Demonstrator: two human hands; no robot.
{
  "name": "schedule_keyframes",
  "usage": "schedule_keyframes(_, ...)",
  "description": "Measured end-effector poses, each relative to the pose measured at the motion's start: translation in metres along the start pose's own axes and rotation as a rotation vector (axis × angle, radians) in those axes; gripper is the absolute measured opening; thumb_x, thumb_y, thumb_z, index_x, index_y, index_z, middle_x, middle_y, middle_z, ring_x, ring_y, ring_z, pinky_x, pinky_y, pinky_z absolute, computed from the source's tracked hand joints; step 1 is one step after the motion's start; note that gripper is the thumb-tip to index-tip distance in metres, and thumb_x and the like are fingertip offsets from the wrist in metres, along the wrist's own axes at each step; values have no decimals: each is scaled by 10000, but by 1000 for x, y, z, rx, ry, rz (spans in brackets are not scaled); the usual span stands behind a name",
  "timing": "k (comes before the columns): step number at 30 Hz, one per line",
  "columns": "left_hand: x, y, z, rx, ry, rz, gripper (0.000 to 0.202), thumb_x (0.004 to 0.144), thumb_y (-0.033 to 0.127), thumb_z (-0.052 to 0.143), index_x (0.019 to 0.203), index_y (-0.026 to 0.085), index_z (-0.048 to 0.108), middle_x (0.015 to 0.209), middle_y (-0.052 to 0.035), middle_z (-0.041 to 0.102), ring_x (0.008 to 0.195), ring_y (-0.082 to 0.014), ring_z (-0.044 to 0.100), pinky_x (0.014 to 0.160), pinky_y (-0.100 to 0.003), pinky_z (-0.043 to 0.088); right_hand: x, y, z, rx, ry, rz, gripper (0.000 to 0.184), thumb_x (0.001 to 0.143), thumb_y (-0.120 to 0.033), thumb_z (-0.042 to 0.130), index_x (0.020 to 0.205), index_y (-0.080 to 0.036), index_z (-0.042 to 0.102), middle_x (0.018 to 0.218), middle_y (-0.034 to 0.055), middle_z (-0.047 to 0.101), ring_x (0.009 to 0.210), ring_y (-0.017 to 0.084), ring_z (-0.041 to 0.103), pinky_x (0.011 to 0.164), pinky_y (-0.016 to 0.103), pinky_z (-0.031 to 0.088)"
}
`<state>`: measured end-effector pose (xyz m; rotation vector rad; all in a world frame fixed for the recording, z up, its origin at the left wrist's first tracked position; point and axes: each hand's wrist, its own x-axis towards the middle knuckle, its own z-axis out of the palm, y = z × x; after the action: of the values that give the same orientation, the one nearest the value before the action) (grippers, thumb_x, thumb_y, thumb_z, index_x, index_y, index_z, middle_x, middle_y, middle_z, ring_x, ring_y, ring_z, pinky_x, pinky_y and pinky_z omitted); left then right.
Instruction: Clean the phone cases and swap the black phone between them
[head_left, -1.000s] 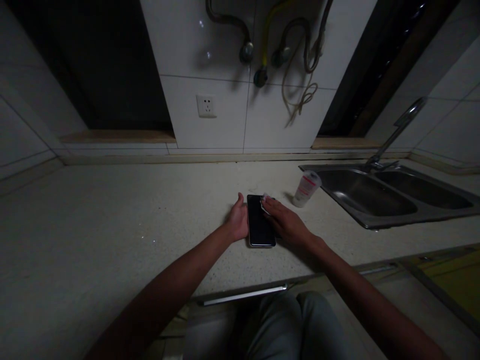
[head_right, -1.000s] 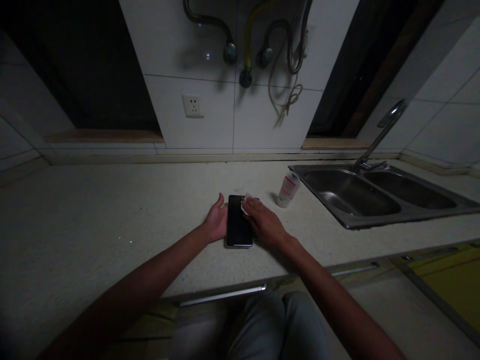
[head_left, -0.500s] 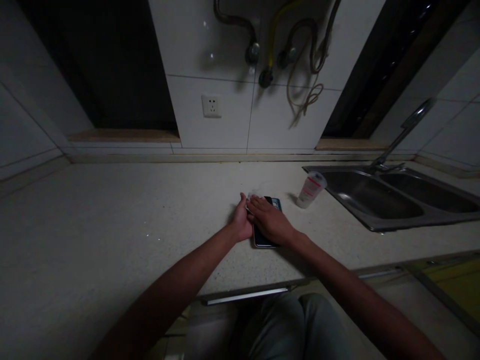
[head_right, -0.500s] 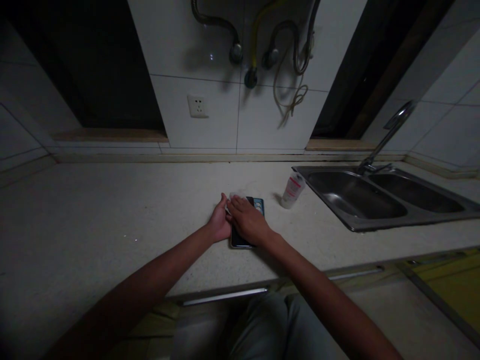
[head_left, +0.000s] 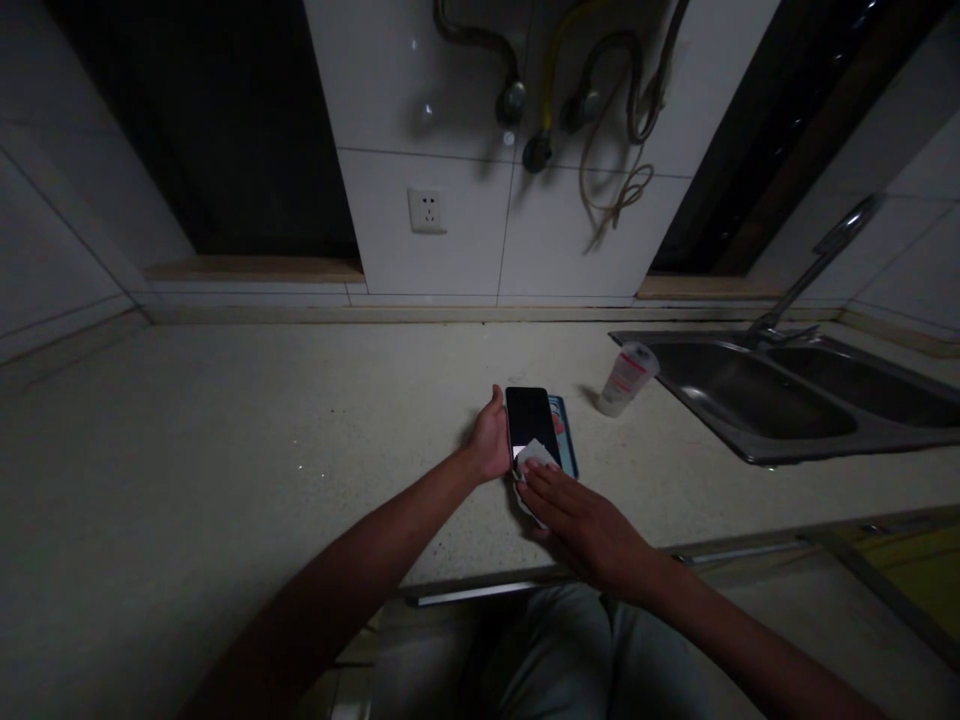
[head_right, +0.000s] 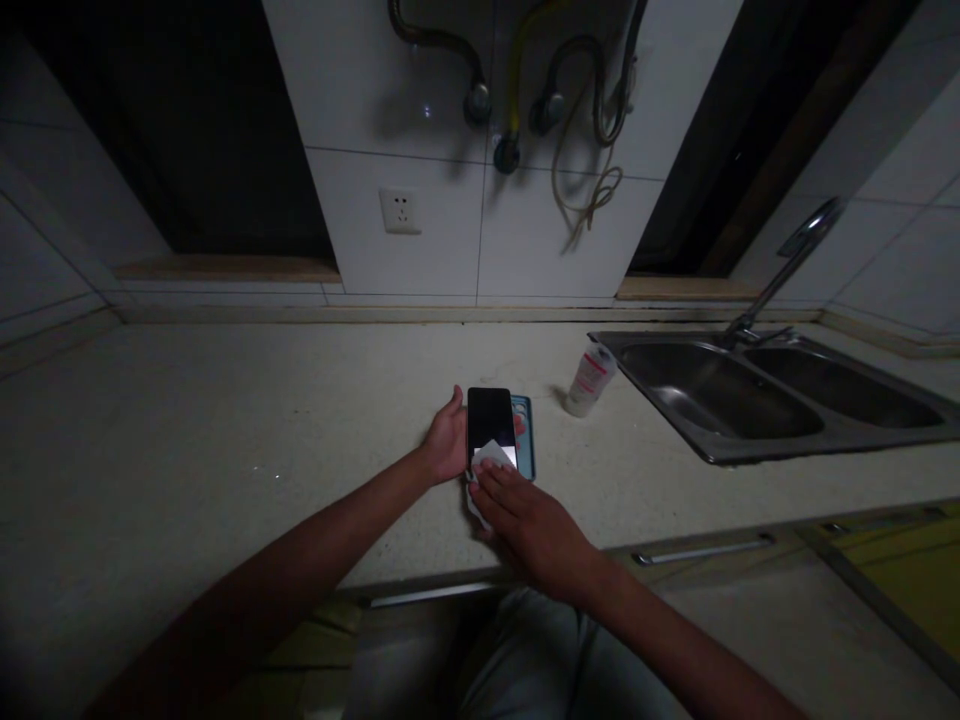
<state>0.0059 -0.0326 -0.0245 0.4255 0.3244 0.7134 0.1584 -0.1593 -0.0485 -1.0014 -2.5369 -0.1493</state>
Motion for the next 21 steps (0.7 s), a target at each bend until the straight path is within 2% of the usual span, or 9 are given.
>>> schedule_keyframes(6, 3, 0, -9, -24, -28, -14, 752, 962, 622, 295, 1334, 25, 560, 1075, -238, 716, 1003, -328, 690, 949, -444, 454, -18, 8, -8, 19, 23, 49, 588, 951, -158, 542, 1519, -169, 391, 1513, 157, 459, 1424, 272, 412, 1142, 483, 429)
schedule_keyframes(11, 2, -3, -9, 5, -5, -31, 688, 987, 556, 294, 1291, 8, 578, 989, -218, 731, 928, -305, 700, 939, -438, 455, -23, 20, -6, 120, 102, 220, 539, 992, -210, 479, 1522, -245, 393, 1541, 109, 421, 1422, 260, 410, 1152, 496, 407)
schedule_keyframes(16, 4, -6, -12, 34, 14, -46, 678, 975, 579, 330, 1270, 32, 600, 999, -204, 735, 964, -311, 686, 975, -449, 436, -8, 32, -3, 436, 172, 471, 473, 1016, -382, 439, 1470, -256, 482, 1511, 77, 475, 1414, 260, 429, 1162, 506, 379)
schedule_keyframes(19, 7, -7, -14, 31, 53, -42, 642, 970, 574, 357, 1265, 63, 608, 999, -187, 736, 957, -311, 683, 988, -468, 423, 10, 38, -3, 620, 267, 584, 477, 1009, -455, 439, 1422, -242, 546, 1468, 74, 537, 1392, 281, 467, 1167, 527, 356)
schedule_keyframes(21, 8, -7, -14, 26, 52, -38, 629, 970, 568, 366, 1266, 69, 609, 1009, -187, 735, 968, -315, 682, 993, -474, 417, 22, 44, -3, 682, 341, 611, 483, 1008, -476, 434, 1401, -229, 569, 1406, 73, 604, 1347, 299, 523, 1141, 544, 388)
